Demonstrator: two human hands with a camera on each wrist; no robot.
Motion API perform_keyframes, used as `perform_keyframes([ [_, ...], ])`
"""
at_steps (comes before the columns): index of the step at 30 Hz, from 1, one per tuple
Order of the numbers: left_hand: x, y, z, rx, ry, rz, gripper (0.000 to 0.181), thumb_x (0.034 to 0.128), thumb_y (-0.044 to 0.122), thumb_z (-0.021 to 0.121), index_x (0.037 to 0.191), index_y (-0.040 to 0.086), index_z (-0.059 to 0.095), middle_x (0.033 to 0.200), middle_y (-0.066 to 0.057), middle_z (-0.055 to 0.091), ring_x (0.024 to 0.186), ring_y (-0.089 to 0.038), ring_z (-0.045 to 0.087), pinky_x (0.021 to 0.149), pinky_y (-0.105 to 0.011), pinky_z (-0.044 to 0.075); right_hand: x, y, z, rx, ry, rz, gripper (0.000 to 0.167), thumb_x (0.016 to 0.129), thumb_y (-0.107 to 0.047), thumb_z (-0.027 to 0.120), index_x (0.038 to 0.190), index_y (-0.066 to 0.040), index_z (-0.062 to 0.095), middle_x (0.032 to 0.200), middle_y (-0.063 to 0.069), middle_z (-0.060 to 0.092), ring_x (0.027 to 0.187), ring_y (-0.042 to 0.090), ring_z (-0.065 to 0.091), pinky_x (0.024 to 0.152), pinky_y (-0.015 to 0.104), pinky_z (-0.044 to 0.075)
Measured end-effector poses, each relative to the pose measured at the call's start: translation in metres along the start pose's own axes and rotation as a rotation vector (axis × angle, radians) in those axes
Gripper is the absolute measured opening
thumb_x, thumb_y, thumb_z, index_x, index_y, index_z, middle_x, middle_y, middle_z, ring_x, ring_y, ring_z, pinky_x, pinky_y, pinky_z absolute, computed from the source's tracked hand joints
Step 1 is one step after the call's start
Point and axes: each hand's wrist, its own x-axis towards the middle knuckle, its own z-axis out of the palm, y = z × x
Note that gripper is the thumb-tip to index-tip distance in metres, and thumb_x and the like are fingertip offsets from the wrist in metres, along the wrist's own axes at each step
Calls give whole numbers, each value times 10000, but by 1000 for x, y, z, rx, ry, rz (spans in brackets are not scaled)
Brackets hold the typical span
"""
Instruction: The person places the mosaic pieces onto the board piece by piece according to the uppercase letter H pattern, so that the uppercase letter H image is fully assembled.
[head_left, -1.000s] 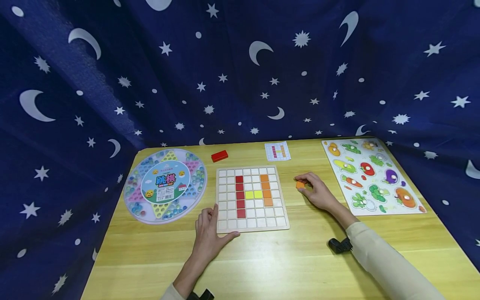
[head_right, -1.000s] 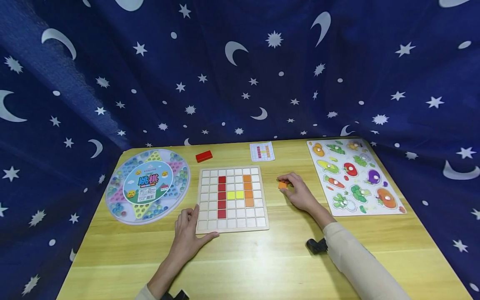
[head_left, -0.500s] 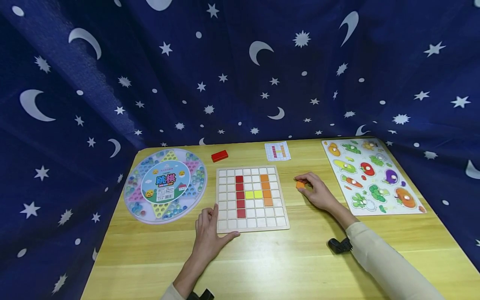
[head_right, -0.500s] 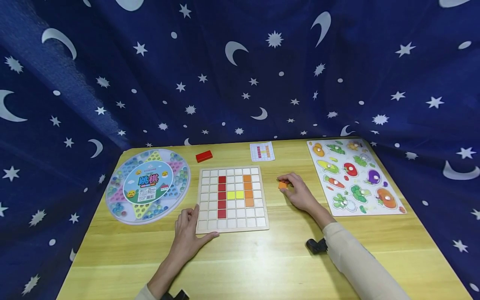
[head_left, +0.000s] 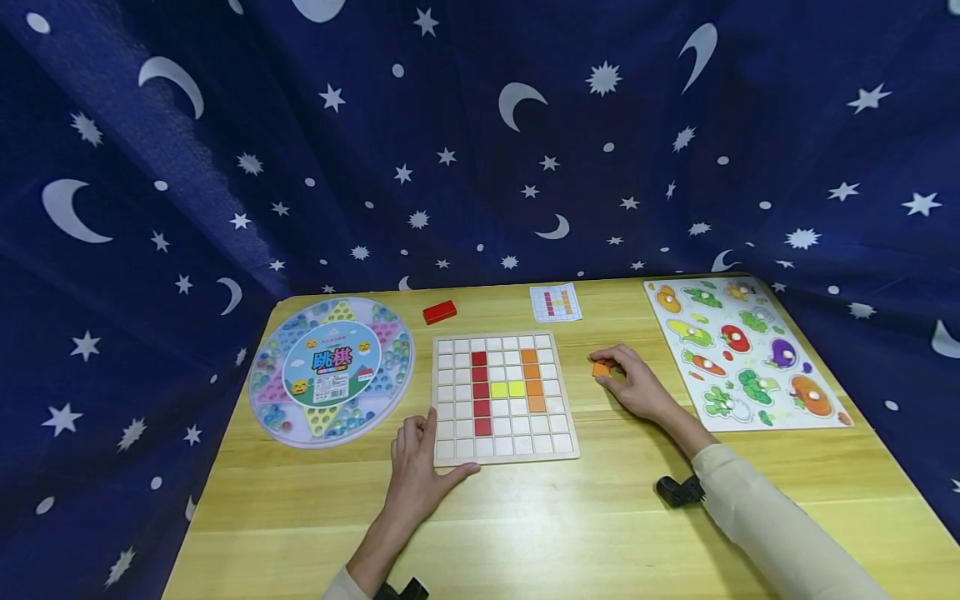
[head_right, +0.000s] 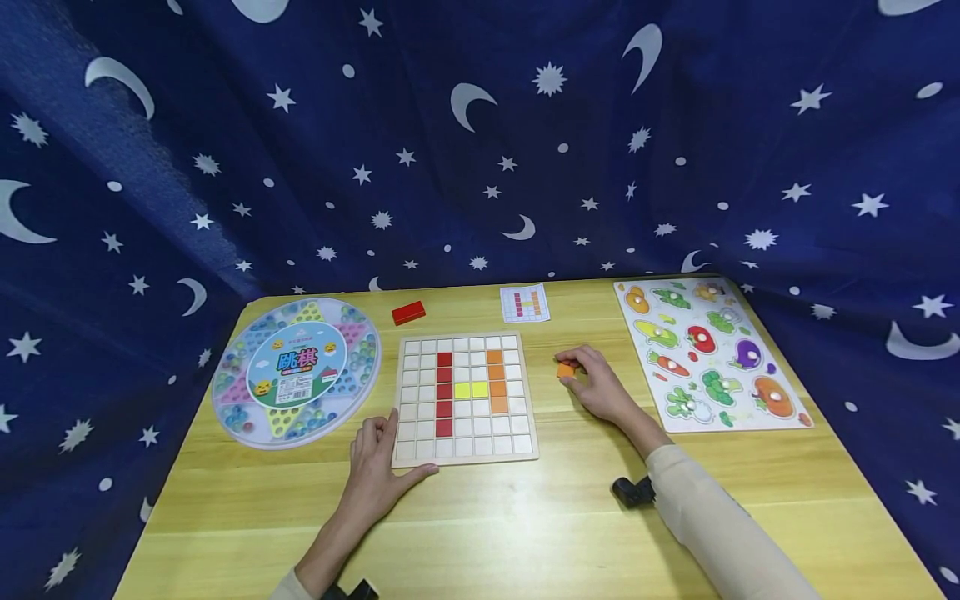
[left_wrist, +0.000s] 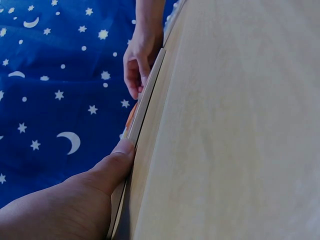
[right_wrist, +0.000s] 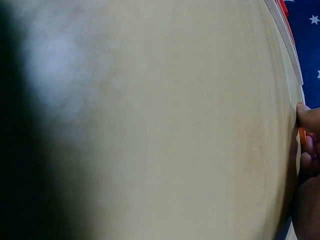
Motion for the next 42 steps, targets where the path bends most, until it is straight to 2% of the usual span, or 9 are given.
perform_keyframes([
  [25,0,0,0,4,3,1,1121,615,584,858,1462,7,405,1055,-72,407,930,-191,354,840,-368,274,-3,-3,2,63,18,3,287,868,33,688,1148,8,631,1092,137,623,984,187,514,847,166,406],
  [32,-1,1,-1,-1,-3,-6,1128,613,572,865,1469,7,396,1056,-74,402,933,-195,346,849,-368,267,-4,-24,12,67,10,-41,320,845,45,710,1153,16,630,1043,146,625,922,264,550,770,289,457],
  [37,-1,2,-2,-6,-13,-15,1129,622,559,866,1475,-3,384,1061,-84,402,942,-208,347,865,-386,271,-6,-47,26,120,-46,-93,331,827,108,692,1146,75,612,1036,217,616,902,357,569,757,396,478],
  [42,-1,1,-1,-14,-23,-21,1130,624,563,864,1486,24,372,1064,-86,402,943,-207,350,860,-378,264,-9,-67,37,186,-151,-84,335,836,45,718,1154,12,619,1087,134,620,959,268,573,825,344,494],
])
